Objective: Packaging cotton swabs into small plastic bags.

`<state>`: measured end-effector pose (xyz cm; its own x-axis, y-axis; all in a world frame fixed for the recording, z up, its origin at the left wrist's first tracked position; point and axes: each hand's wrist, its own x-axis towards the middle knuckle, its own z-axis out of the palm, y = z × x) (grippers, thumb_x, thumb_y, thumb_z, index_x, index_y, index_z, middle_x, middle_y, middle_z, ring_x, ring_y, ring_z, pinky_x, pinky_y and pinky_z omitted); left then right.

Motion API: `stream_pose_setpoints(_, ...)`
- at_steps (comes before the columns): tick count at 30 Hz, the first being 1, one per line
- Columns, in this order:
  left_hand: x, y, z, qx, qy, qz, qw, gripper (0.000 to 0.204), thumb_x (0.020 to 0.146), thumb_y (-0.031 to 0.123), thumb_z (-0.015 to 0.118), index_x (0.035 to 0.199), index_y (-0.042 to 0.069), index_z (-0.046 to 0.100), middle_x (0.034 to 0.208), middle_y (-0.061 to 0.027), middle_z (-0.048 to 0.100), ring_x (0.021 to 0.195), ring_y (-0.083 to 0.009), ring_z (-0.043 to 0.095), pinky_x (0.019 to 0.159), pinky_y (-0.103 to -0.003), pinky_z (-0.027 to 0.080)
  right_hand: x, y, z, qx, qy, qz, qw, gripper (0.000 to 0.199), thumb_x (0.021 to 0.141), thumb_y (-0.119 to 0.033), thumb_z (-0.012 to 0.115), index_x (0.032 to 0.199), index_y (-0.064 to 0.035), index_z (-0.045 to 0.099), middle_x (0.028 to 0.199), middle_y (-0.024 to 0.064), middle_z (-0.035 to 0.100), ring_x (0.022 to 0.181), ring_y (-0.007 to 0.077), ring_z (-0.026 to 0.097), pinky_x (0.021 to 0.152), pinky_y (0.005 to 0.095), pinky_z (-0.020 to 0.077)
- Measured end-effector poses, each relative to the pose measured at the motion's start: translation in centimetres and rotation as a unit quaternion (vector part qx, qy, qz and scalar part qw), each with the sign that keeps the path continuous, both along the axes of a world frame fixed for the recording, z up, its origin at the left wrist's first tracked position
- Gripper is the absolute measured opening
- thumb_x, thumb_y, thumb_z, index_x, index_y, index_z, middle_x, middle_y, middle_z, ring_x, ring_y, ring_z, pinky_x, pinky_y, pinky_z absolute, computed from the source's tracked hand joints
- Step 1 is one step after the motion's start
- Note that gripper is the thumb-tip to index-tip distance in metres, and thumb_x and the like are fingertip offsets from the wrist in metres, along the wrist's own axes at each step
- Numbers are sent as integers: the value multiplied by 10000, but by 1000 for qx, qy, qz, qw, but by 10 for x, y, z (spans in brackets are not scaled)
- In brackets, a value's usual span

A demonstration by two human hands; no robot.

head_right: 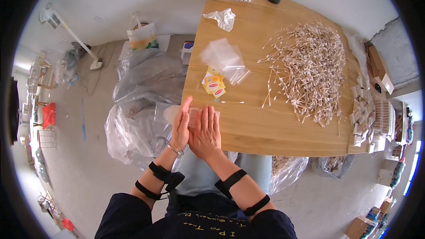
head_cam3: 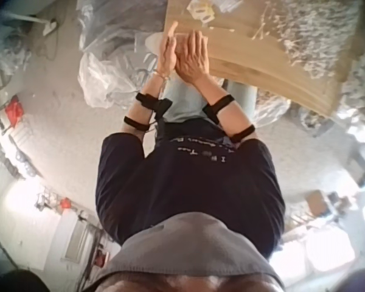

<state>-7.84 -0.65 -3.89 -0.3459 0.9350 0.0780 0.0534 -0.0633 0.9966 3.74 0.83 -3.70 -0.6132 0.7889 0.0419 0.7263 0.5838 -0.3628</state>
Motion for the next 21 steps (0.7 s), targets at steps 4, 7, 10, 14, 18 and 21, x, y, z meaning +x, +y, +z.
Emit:
stream_pose_setpoints(4, -7, -1, -5, 23, -46, -29, 998, 485, 1044, 235, 326, 1437, -50, 317, 1488, -166, 361, 1390, -249, 316, 1146, -356, 217, -7, -1, 3, -21, 19, -14, 1000, 730, 915, -378, 423, 1414, 128, 254, 1511, 308, 193, 1435, 432, 128, 1177, 496, 92)
stream_pose_setpoints(7, -5, -1, -6, 41, -101, -22, 994, 503, 1046, 246, 317, 1451, -50, 283, 1520, -171, 301, 1416, -265, 264, 1160, -371, 188, -9, -1, 3, -44, 25, -20, 999, 724, 909, -355, 423, 1421, 124, 242, 1521, 298, 173, 1441, 425, 110, 1178, 494, 84)
stream_pose_setpoints(10, -6, -1, -5, 30, -75, -31, 996, 516, 1046, 257, 314, 1461, -45, 260, 1541, -170, 256, 1435, -273, 217, 1169, -380, 163, -9, 2, 4, -48, 22, -22, 998, 721, 902, -333, 426, 1426, 122, 230, 1525, 293, 167, 1446, 418, 90, 1179, 491, 72)
stream_pose_setpoints(14, -7, 0, -3, 31, -70, -40, 996, 534, 1048, 282, 309, 1460, -53, 256, 1541, -179, 248, 1438, -270, 204, 1173, -383, 151, -10, 2, 5, -56, 35, -28, 997, 717, 895, -324, 435, 1428, 109, 232, 1523, 292, 174, 1450, 415, 72, 1178, 492, 58)
stream_pose_setpoints(18, -8, 0, -2, 30, -42, -39, 998, 517, 1048, 264, 307, 1459, -46, 266, 1536, -178, 264, 1438, -278, 208, 1173, -379, 153, -13, 1, 9, -47, 11, -47, 998, 704, 891, -325, 442, 1424, 94, 256, 1519, 299, 176, 1447, 419, 84, 1176, 497, 60)
stream_pose_setpoints(21, -7, -1, -4, 32, -56, -36, 997, 517, 1047, 267, 311, 1455, -49, 273, 1533, -181, 270, 1437, -276, 213, 1173, -378, 154, -12, 1, 6, -40, 32, -46, 998, 695, 884, -328, 450, 1420, 82, 279, 1514, 307, 179, 1441, 428, 103, 1175, 501, 65)
